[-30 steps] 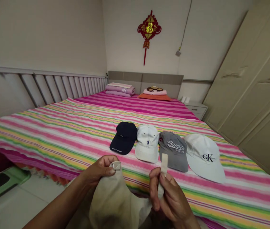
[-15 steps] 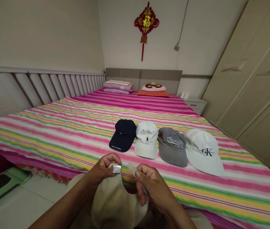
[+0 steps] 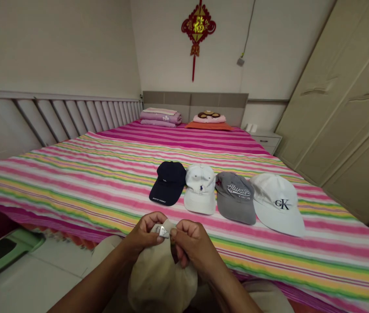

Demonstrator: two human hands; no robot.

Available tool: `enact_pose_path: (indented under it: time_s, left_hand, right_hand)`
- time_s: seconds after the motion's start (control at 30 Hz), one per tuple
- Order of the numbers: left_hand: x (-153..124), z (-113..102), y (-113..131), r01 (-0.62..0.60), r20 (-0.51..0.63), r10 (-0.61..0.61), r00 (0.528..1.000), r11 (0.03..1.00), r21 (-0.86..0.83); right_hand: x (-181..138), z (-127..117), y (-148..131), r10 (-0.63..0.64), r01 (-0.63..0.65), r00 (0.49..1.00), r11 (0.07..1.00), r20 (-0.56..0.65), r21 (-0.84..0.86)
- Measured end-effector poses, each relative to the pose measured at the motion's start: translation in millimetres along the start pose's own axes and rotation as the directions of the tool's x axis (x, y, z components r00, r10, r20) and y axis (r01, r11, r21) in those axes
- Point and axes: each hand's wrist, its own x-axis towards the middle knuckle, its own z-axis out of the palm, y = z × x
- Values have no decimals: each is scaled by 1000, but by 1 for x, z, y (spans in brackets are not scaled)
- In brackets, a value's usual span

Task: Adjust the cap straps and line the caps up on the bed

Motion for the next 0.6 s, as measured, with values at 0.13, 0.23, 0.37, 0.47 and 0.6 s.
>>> enact_pose_path:
  time_s: [0.13, 0.23, 0.37, 0.47, 0.6]
  left_hand:
    - [-3, 0, 0, 8, -3, -8, 1000, 1000, 3]
    - [-3, 2, 0, -31, -46, 29, 999, 999, -36]
    - [-1, 3, -3, -61, -33, 56, 998, 982, -181]
    - [1, 3, -6, -50, -9, 50, 999, 958, -282]
    - [2, 3, -9, -35, 10, 40, 999, 946, -324]
  right_hand:
    - [-2, 1, -1, 14, -14, 1000, 1000, -22, 11]
    - [-3, 1, -2, 3, -2, 1000, 998, -31, 56]
    - [-5, -2, -3, -14, 25, 998, 986, -67, 165]
    - [-5, -3, -3, 14, -3, 999, 971, -43, 240]
    - [-4, -1, -2, 35, -30, 999, 958, -12, 284]
